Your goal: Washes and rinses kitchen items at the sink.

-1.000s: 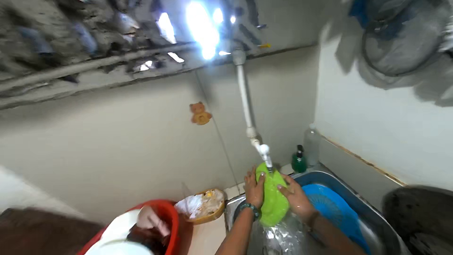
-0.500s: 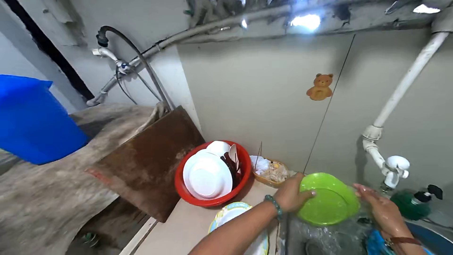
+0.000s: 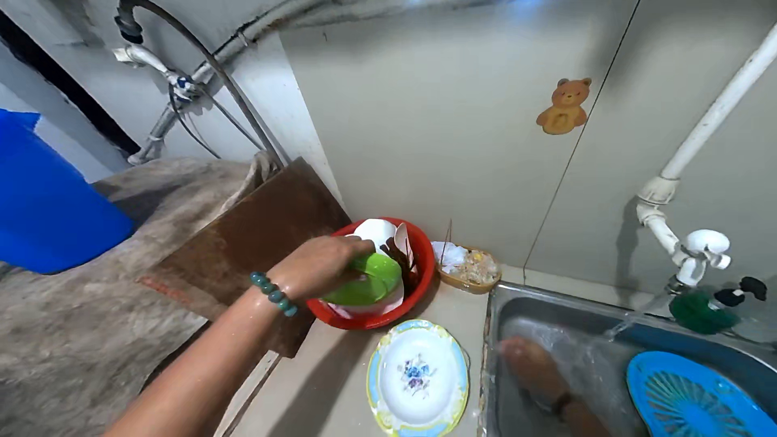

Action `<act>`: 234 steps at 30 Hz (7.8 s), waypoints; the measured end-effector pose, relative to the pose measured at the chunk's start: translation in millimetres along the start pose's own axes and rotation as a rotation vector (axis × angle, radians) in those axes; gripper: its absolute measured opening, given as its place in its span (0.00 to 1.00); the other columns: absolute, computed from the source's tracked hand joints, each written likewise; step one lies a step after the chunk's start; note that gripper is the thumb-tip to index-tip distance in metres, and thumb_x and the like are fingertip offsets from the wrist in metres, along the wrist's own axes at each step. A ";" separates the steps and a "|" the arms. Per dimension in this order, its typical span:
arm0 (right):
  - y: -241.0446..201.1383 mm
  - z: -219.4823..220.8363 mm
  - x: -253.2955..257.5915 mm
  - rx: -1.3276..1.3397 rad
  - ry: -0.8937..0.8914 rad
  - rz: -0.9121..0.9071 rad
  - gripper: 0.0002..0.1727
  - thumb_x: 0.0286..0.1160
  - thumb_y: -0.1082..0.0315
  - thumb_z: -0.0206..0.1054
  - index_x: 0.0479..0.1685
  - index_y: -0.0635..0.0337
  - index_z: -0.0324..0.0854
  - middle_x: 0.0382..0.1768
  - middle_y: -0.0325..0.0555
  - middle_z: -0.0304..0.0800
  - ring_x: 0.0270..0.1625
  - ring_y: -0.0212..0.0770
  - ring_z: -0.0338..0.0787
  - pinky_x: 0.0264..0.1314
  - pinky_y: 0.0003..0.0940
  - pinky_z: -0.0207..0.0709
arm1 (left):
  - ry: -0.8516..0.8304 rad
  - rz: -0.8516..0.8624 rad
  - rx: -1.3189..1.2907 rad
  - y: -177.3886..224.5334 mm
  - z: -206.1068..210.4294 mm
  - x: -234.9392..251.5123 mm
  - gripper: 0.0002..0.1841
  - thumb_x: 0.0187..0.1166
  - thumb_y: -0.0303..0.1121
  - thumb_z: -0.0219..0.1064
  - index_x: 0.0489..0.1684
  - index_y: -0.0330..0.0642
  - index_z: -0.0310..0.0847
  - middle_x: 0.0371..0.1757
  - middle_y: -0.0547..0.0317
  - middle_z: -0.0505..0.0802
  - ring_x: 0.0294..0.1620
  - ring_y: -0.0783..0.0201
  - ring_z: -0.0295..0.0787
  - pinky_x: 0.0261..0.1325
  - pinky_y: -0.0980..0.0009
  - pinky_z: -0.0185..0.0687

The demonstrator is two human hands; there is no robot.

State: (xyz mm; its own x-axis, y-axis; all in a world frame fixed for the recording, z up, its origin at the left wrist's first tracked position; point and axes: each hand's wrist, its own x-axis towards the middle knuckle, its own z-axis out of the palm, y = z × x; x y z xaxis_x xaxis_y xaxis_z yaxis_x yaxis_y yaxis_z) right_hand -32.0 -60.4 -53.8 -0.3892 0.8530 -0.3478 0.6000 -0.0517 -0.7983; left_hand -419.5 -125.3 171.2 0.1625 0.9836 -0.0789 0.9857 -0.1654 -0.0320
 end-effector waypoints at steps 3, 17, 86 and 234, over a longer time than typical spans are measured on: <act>-28.7 60.4 -5.0 -0.142 -0.094 0.074 0.41 0.67 0.45 0.79 0.73 0.67 0.75 0.52 0.65 0.91 0.54 0.59 0.92 0.63 0.57 0.82 | -0.050 -0.057 -0.089 -17.9 24.8 7.4 0.19 0.77 0.43 0.76 0.64 0.55 0.84 0.52 0.60 0.91 0.52 0.58 0.91 0.59 0.51 0.87; -27.2 59.1 -11.6 0.011 0.048 0.040 0.25 0.78 0.62 0.69 0.70 0.66 0.77 0.42 0.60 0.92 0.47 0.55 0.93 0.57 0.55 0.83 | 0.621 -0.065 -0.301 26.6 114.2 22.0 0.22 0.82 0.38 0.66 0.75 0.49 0.81 0.71 0.50 0.86 0.70 0.50 0.85 0.67 0.46 0.85; 70.2 -130.2 -10.9 -0.541 0.385 0.358 0.48 0.85 0.38 0.52 0.98 0.55 0.38 0.97 0.57 0.25 0.96 0.66 0.21 0.88 0.79 0.16 | -0.347 -0.472 -1.852 370.0 190.3 155.1 0.25 0.98 0.46 0.38 0.84 0.40 0.58 0.40 0.45 0.86 0.23 0.61 0.82 0.25 0.68 0.81; 46.8 -222.3 -91.8 -0.484 0.355 0.340 0.22 0.93 0.56 0.53 0.80 0.47 0.78 0.69 0.58 0.87 0.72 0.61 0.84 0.76 0.64 0.70 | -0.597 -0.143 -1.285 355.1 200.6 167.2 0.29 0.97 0.46 0.42 0.80 0.29 0.67 0.70 0.28 0.81 0.69 0.39 0.81 0.71 0.43 0.74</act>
State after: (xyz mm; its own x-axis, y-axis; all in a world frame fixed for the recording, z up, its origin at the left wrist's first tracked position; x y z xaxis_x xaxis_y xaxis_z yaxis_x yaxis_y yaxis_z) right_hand 187.2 -25.7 50.0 0.0792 0.9531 -0.2920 0.9249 -0.1795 -0.3352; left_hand -51.3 -34.2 -53.2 0.3353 0.7551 -0.5634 0.3988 0.4281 0.8110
